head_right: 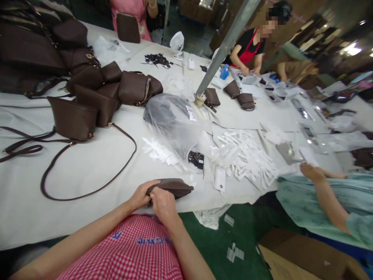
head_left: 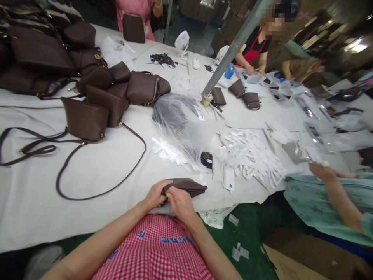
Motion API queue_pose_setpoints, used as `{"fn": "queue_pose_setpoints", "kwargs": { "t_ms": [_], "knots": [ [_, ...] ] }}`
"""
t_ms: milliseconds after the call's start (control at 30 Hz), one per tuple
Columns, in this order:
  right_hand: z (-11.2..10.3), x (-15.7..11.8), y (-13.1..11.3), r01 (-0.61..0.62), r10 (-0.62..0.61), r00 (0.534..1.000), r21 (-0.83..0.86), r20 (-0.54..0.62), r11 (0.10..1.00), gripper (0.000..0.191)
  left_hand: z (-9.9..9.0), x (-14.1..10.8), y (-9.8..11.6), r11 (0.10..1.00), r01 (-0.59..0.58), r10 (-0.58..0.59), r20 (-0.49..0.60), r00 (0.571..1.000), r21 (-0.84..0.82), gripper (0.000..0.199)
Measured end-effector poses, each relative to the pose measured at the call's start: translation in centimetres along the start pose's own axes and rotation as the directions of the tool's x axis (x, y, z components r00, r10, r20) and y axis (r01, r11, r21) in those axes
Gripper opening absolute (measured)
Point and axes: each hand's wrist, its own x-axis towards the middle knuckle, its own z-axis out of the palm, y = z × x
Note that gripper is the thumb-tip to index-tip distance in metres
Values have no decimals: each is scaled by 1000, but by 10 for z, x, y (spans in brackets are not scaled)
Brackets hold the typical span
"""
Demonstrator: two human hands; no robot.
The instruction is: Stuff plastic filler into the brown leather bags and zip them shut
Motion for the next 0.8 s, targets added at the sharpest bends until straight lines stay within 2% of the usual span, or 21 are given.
{"fn": "queue_pose_setpoints", "kwargs": {
  "t_ms": [100, 167, 233, 300, 400, 467, 567, 633, 667, 800],
  "knots": [
    [-15, -9, 10, 54, -46, 994, 80, -101, 995, 12, -6, 7, 6, 998, 22, -19, 50, 999, -57, 45],
    [-29, -18, 30, 105, -86, 969, 69, -231, 992, 25, -11, 12, 12, 995, 46, -37, 101, 994, -87, 39],
    [-37, -22, 55, 119, -121, 941, -25, -315, 993, 43, -16, 14, 18, 992, 88, -75, 137, 988, -87, 40],
    [-35, -20, 75, 148, -174, 949, -117, -262, 982, 48, -20, 15, 23, 991, 115, -105, 153, 983, -62, 44],
    [-21, -11, 85, 189, -215, 966, -181, -140, 965, 34, -24, 14, 27, 996, 82, -84, 104, 991, 27, 53],
    [-14, -7, 82, 164, -199, 965, -204, -169, 965, 31, -26, 12, 30, 995, 28, -32, 44, 999, 94, 56],
    [-13, -8, 82, 178, -218, 959, -215, -182, 960, 44, -27, 8, 31, 990, -46, 41, 44, 998, 133, 44],
    [-20, -10, 89, 212, -240, 965, -220, -109, 952, 57, -27, 6, 30, 988, -58, 51, 51, 997, 144, 37],
    [-23, -12, 94, 226, -244, 968, -226, -57, 948, 58, -27, 6, 30, 987, -62, 56, 49, 997, 150, 36],
    [-34, -15, 105, 290, -273, 957, -248, 102, 924, 21, -32, 9, 45, 974, -103, 93, 59, 994, 201, 31]
  ]
}}
